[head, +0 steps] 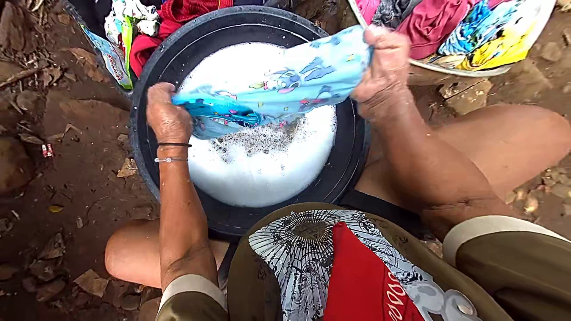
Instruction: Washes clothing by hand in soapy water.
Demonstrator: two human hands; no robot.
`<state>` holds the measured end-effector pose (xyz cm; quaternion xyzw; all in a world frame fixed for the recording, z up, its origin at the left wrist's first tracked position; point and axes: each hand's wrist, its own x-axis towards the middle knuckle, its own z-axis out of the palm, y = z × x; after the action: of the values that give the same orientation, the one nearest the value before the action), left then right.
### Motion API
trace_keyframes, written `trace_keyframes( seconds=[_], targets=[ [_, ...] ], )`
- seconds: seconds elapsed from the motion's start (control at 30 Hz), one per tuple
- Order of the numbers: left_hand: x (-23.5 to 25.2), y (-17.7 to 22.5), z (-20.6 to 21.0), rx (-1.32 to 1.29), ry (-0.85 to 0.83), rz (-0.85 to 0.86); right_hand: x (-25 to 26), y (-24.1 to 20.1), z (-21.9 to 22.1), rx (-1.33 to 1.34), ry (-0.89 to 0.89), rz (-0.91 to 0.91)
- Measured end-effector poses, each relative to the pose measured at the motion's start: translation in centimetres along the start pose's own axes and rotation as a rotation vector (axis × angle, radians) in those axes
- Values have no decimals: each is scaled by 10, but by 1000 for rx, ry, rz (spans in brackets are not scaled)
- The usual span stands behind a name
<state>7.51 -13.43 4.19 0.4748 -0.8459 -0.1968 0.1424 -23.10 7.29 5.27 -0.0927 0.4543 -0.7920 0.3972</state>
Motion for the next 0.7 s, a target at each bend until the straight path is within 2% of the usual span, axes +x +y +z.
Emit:
trace_keyframes(
  seconds=[0.07,0.17,0.27,0.37,0.5,0.53,0.57,0.63,0.7],
  targets=[
    [11,-5,27,-33,-234,-64,6,34,-7,-97,138,165],
    [9,4,78,-27,-408,-16,3,90,-14,-383,210,373],
    [-11,8,123,113,-494,21,-8,132,-26,-740,103,478],
    [-28,0,147,150,-585,7,-15,139,-23,-1071,-28,587],
    [-24,16,125,244,-1015,-11,-9,130,-13,-1344,-224,636],
    [-20,17,120,186,-1037,-20,-9,124,-8,-1357,-271,622],
    [-16,17,116,121,-981,-34,-9,116,-3,-1313,-291,590],
    [-13,16,118,-2,-769,-1,-16,99,9,-1116,-298,466],
    [-11,17,123,-68,-652,65,-26,75,32,-835,-343,306]
  ],
)
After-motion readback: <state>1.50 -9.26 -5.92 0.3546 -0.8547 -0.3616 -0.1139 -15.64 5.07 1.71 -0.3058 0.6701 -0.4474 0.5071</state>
